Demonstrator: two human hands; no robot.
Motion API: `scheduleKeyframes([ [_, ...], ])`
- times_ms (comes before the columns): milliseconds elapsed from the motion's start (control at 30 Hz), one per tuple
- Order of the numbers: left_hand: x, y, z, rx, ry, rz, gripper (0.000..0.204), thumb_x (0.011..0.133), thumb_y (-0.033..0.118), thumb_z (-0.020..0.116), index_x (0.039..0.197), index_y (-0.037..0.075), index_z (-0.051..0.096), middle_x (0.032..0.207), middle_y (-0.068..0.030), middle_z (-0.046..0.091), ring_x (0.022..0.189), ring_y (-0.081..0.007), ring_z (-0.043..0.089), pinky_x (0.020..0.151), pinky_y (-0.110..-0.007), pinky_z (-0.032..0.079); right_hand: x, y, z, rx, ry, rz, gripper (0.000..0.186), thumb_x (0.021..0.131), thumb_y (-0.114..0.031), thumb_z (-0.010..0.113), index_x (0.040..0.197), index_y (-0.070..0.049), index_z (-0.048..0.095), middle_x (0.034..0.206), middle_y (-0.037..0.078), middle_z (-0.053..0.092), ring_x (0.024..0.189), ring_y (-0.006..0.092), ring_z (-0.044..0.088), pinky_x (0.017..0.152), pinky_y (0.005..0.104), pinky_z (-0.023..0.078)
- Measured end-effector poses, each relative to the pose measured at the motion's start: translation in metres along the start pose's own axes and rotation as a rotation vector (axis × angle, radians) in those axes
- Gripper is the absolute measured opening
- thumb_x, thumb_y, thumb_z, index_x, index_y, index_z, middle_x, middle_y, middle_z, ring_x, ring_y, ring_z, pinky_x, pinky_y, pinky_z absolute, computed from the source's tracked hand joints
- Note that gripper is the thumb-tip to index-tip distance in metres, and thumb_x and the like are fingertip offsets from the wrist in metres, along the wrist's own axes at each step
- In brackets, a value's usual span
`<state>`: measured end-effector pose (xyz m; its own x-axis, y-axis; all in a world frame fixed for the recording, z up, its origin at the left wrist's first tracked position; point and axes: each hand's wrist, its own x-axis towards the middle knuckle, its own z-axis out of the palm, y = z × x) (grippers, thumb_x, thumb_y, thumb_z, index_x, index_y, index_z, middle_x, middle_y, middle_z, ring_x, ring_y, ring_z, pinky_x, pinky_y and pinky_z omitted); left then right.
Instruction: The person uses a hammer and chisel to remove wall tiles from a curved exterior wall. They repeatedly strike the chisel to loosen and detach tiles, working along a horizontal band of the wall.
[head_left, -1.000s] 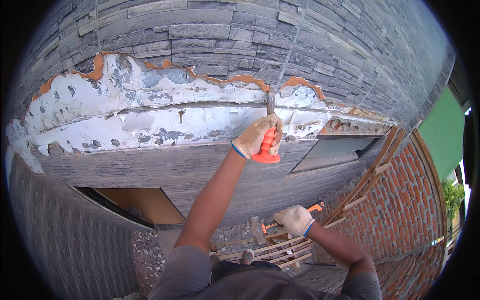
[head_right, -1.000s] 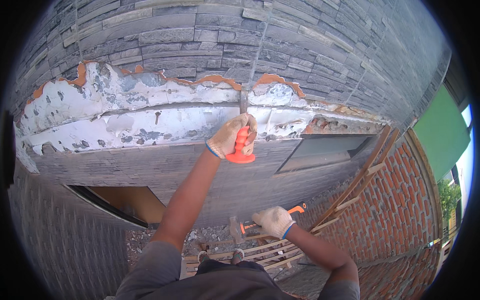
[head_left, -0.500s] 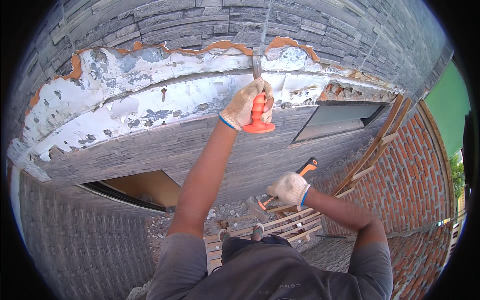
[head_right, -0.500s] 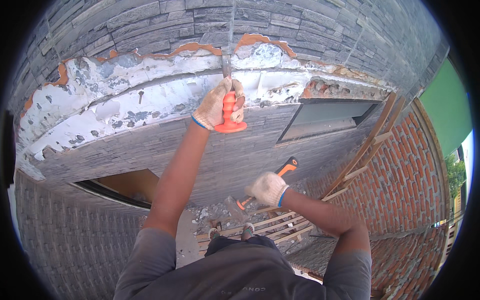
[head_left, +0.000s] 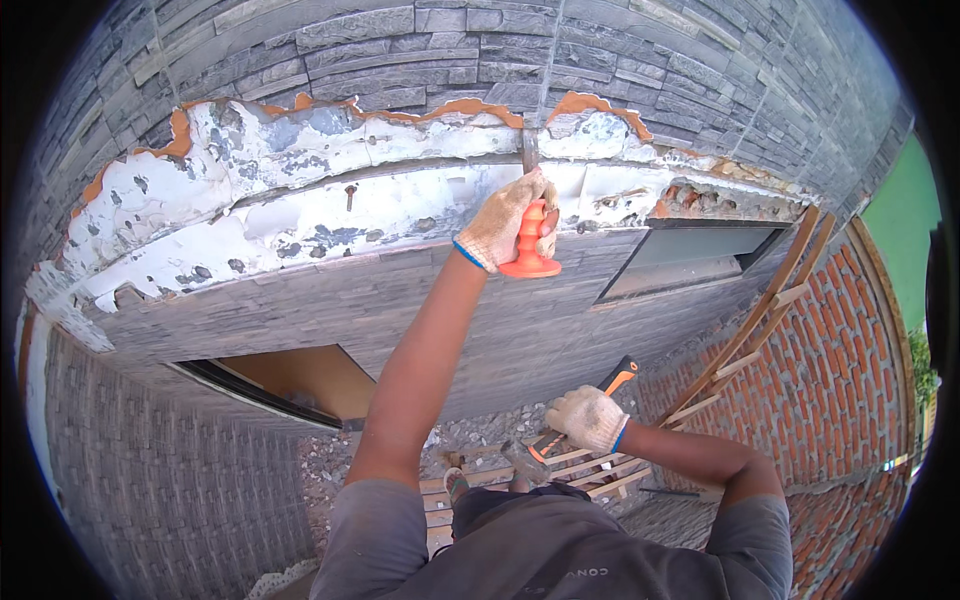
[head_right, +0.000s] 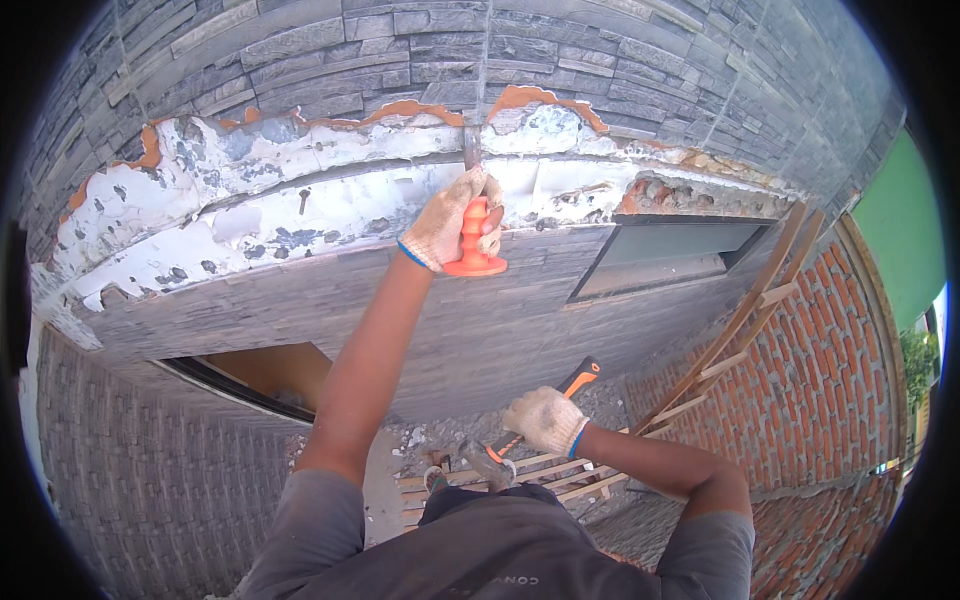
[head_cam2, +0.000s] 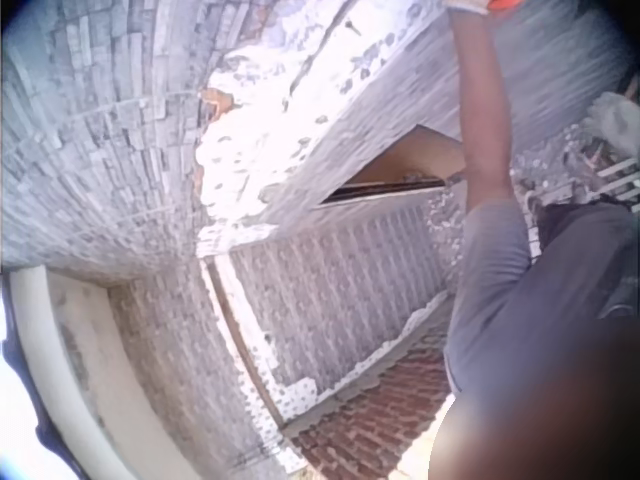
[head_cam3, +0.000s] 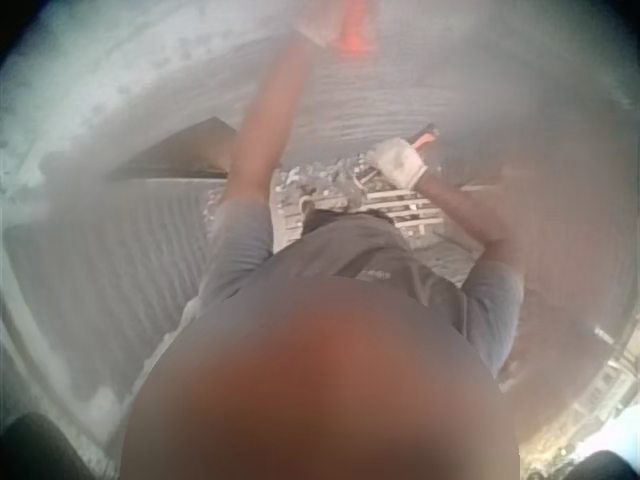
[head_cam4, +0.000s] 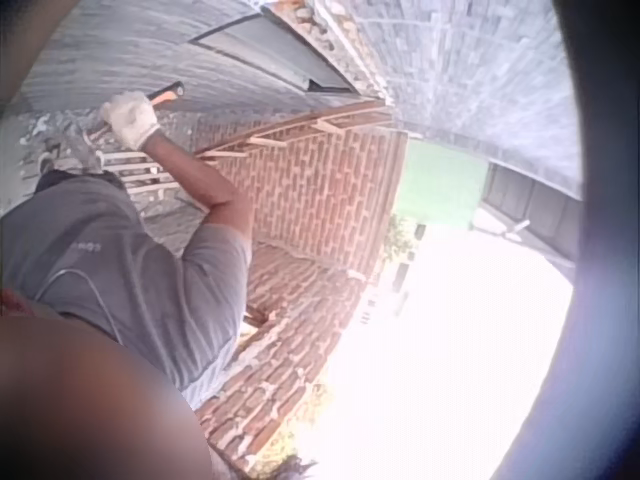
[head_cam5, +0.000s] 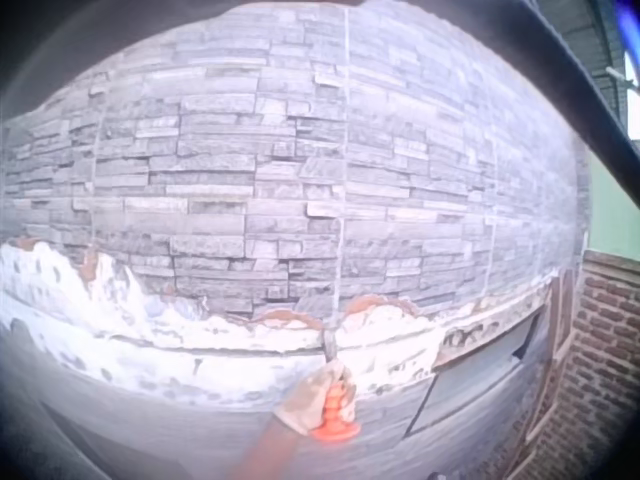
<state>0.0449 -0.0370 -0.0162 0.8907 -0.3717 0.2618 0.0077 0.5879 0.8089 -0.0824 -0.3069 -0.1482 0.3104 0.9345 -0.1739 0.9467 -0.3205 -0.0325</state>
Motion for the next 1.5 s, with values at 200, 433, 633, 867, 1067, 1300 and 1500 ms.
scheduleKeyframes([
  [200,-0.003,0.001,-0.002,-0.004,-0.008,0.019,0.04,0.108,0.046,0.045,0.1,0.008,0.055,0.069,-0.0057,0.051,0.055,-0.0205,0.053,0.056,-0.038,0.05,0.005,0.021,0.015,0.043,-0.349,0.32,0.028,0.085,-0.034,0.069,0.099,-0.011,0.075,0.09,0.013,0.075,0.087,0.0342,0.074,0.073,0.0491,0.058],
  [433,-0.003,0.001,-0.008,0.037,-0.064,0.021,0.042,0.107,0.049,0.047,0.1,0.008,0.055,0.069,-0.0048,0.05,0.055,-0.02,0.053,0.058,-0.039,0.051,0.021,0.005,-0.031,-0.112,-0.369,0.02,0.018,0.078,-0.022,0.072,0.093,-0.012,0.074,0.087,0.012,0.075,0.084,0.0336,0.074,0.069,0.0475,0.057],
  [633,0.0,0.001,-0.009,-0.003,-0.046,-0.007,0.043,0.108,0.047,0.045,0.098,0.007,0.055,0.068,-0.0048,0.049,0.055,-0.0204,0.053,0.059,-0.038,0.051,0.039,0.062,-0.11,-0.149,0.311,0.326,0.015,0.082,-0.022,0.071,0.087,-0.008,0.069,0.076,0.014,0.07,0.074,0.036,0.071,0.065,0.0505,0.055],
  [867,-0.001,0.004,-0.007,0.023,-0.037,-0.008,0.04,0.109,0.044,0.044,0.097,0.007,0.055,0.067,-0.0054,0.049,0.056,-0.0208,0.053,0.058,-0.038,0.05,0.027,0.008,-0.018,-0.094,-0.31,0.029,0.02,0.077,-0.027,0.074,0.088,-0.009,0.071,0.078,0.012,0.072,0.08,0.0339,0.073,0.07,0.0453,0.057],
  [1067,0.001,0.01,-0.004,0.011,-0.003,-0.009,0.045,0.108,0.051,0.045,0.097,0.009,0.055,0.067,-0.0041,0.048,0.056,-0.0194,0.052,0.057,-0.037,0.05,0.051,0.068,-0.144,-0.272,0.428,0.145,0.016,0.079,-0.026,0.073,0.075,-0.013,0.065,0.067,0.011,0.065,0.067,0.0329,0.07,0.06,0.0459,0.054],
  [1300,0.003,0.017,-0.001,0.008,-0.023,0.011,0.046,0.106,0.054,0.048,0.098,0.009,0.055,0.069,-0.0047,0.048,0.056,-0.0194,0.051,0.057,-0.037,0.048,0.028,0.014,-0.018,-0.102,-0.118,0.163,0.014,0.082,-0.02,0.068,0.091,-0.01,0.072,0.084,0.013,0.073,0.082,0.0346,0.073,0.069,0.0471,0.057],
  [1500,0.006,0.011,-0.006,0.031,0.003,0.003,0.043,0.104,0.052,0.052,0.1,0.009,0.055,0.069,-0.0046,0.05,0.056,-0.0189,0.051,0.056,-0.037,0.048,0.038,0.036,-0.071,-0.136,-0.012,0.035,0.013,0.079,-0.024,0.07,0.085,-0.012,0.07,0.08,0.011,0.072,0.078,0.032,0.073,0.068,0.0464,0.057],
])
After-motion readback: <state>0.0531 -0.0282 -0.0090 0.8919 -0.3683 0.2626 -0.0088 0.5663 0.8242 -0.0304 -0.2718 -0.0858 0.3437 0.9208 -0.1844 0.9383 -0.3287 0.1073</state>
